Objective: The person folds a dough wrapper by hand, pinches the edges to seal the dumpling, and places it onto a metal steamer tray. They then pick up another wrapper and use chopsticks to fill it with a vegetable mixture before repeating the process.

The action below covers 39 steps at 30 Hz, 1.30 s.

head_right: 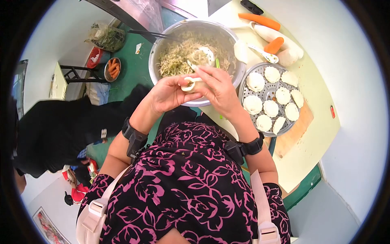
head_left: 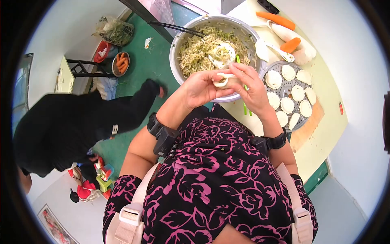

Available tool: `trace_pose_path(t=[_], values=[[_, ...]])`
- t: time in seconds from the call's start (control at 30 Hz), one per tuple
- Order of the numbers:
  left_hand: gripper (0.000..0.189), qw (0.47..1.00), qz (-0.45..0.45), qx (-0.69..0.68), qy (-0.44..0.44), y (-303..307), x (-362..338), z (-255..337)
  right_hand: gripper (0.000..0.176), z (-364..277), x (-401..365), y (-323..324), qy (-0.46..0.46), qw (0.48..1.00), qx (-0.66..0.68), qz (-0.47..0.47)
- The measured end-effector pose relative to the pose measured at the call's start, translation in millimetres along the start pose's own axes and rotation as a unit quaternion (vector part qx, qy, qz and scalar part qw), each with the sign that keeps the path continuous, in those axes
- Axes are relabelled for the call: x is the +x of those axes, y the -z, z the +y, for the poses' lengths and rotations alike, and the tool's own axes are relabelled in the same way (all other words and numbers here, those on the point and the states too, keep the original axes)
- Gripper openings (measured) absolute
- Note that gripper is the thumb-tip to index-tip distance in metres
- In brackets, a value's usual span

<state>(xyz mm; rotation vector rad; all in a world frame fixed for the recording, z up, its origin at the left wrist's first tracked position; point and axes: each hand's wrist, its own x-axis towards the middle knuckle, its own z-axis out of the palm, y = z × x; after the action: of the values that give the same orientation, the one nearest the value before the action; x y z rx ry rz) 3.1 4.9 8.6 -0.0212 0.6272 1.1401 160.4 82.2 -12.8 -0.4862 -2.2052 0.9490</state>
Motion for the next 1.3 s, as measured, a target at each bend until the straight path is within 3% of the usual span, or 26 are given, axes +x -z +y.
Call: trace_pose_path(t=[0.07,0.2,0.43,0.63,0.73,0.83,0.93,1.03,1.23,1.3], values=[[0.035,1.0,-0.016,-0.011,0.005,-2.0,0.0,1.3,0.034,-6.4,1.6,-2.9,-0.025,0.999,-0.002,0.031],[0.036,1.0,-0.023,-0.014,0.004,2.2,1.9,-1.3,0.039,-1.8,5.0,2.7,0.013,0.998,-0.007,-0.053],[0.04,1.0,-0.016,0.002,-0.002,-2.7,0.4,-1.6,0.024,-3.3,5.4,-0.6,-0.033,0.997,0.064,-0.019],[0.042,0.999,-0.021,0.044,0.0,-4.3,0.6,-2.2,0.013,-2.6,-1.1,-2.6,-0.141,0.975,0.169,-0.04],[0.04,0.999,-0.017,0.042,0.006,-3.5,-0.6,-2.8,0.019,0.1,-0.2,0.4,-0.067,0.993,0.069,-0.069],[0.036,1.0,-0.014,0.016,0.005,-3.5,-2.6,-1.3,0.026,-11.4,3.4,-3.3,-0.041,0.998,0.049,0.001],[0.032,0.999,-0.039,-0.016,0.007,-8.4,-3.4,1.8,0.031,-12.6,6.7,-2.3,-0.062,0.996,0.068,0.003],[0.029,0.999,-0.052,-0.009,-0.006,-0.7,2.1,-3.2,0.029,-12.8,13.1,-2.7,0.002,1.0,0.005,-0.028],[0.035,0.99,-0.137,-0.039,-0.006,8.3,6.8,-2.0,0.02,-14.7,12.8,-7.1,-0.05,0.994,0.093,-0.004],[0.038,0.997,-0.071,-0.021,0.0,5.4,6.9,-3.6,0.019,-12.8,8.6,-6.8,-0.066,0.994,0.08,-0.013]])
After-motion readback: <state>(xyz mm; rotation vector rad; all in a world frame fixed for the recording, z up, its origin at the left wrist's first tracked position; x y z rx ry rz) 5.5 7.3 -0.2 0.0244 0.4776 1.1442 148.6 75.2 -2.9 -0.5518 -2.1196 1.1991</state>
